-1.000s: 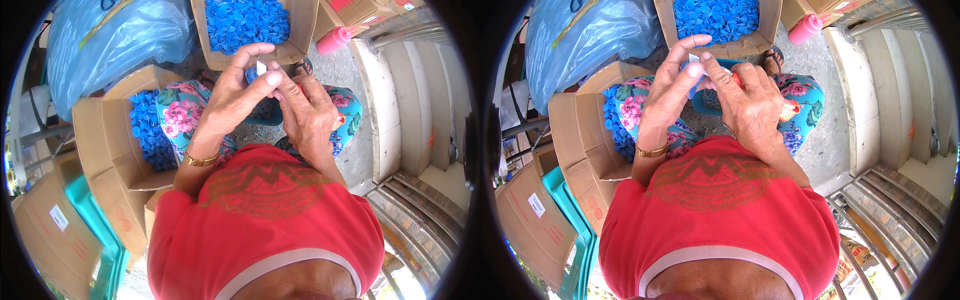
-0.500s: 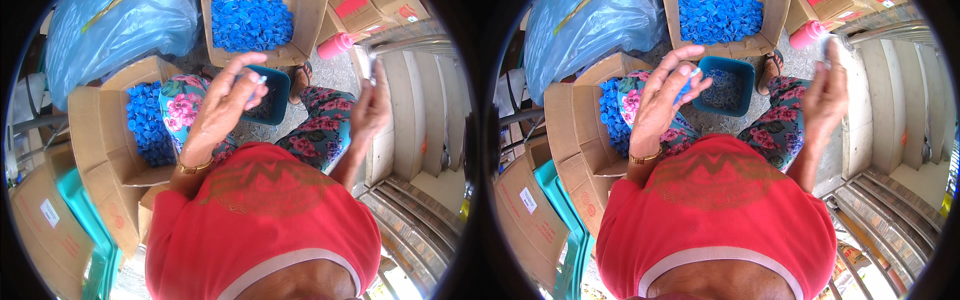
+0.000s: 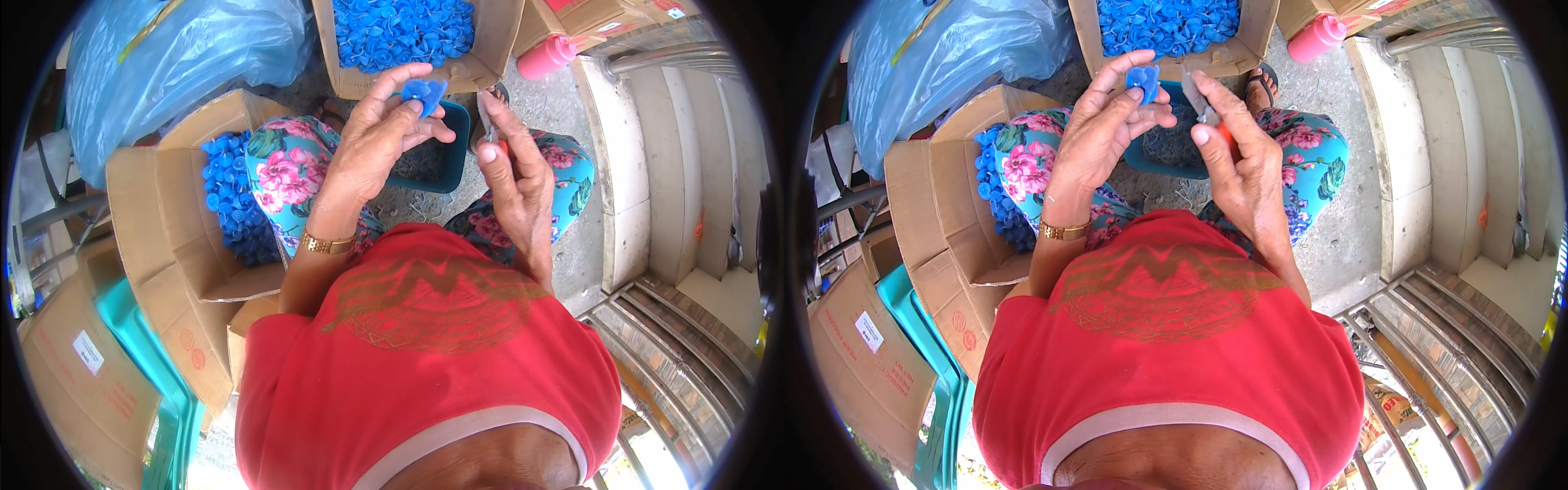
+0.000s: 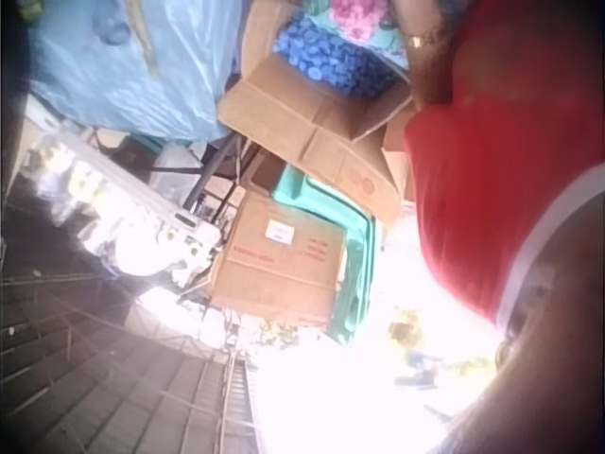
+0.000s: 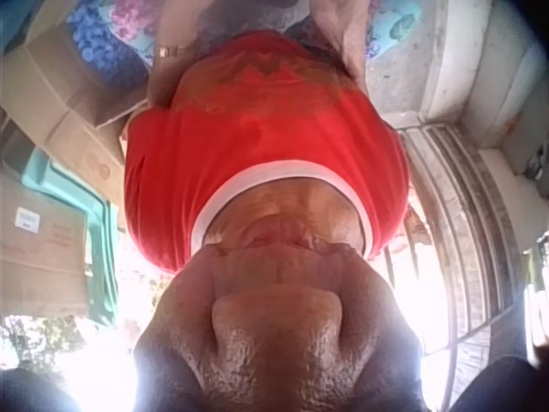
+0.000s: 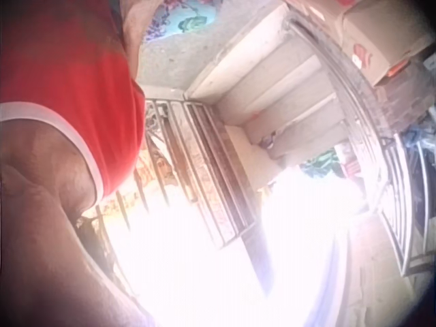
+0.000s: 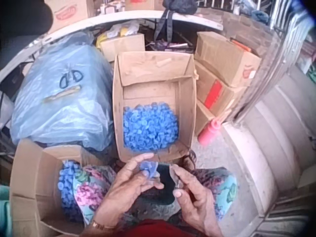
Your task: The person sits on the floor and repeatedly picks up small blue plastic pieces from a box. They insert a small metal pin into each piece, then use pliers to crimp the pin, securing it in place. The finished items are placed into a blue container.
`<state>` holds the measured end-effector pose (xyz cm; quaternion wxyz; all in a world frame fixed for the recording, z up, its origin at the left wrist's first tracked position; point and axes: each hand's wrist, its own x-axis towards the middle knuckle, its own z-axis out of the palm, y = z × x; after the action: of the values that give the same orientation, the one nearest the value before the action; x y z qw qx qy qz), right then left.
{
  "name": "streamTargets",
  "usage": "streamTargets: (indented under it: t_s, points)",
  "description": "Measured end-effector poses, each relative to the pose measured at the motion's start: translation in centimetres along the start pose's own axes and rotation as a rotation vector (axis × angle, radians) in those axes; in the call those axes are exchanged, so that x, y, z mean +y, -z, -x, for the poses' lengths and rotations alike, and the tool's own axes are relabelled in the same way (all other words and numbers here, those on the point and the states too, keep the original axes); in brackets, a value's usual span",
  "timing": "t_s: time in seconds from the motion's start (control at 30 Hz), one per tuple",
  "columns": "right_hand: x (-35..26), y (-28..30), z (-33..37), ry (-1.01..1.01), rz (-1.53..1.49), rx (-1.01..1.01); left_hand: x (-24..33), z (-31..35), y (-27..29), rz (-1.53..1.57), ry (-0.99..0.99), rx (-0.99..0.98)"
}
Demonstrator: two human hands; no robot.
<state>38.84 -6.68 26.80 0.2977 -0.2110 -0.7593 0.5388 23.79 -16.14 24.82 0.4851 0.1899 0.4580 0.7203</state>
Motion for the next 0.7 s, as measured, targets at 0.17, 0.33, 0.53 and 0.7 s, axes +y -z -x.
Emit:
streamTargets:
  t_s: [0.17, 0.33, 0.53, 0.7]
  points:
    - [-0.1, -0.7, -0.1, 0.116, 0.053, -0.012, 1.4, 0.0, -1.4, 0.017, -0.018, -0.008]
    - [0.0, -0.8, -0.3, 0.062, -0.004, -0.027, 2.1, 0.6, -1.7, -0.101, -0.091, -0.1]
    - [-0.2, -0.5, -0.4, -0.073, -0.173, -0.08, 1.7, 0.5, -1.9, -0.147, -0.244, -0.057]
    - [0.1, -1.2, -0.6, -0.084, -0.323, -0.063, 2.1, 0.9, -3.5, -0.009, -0.358, -0.026]
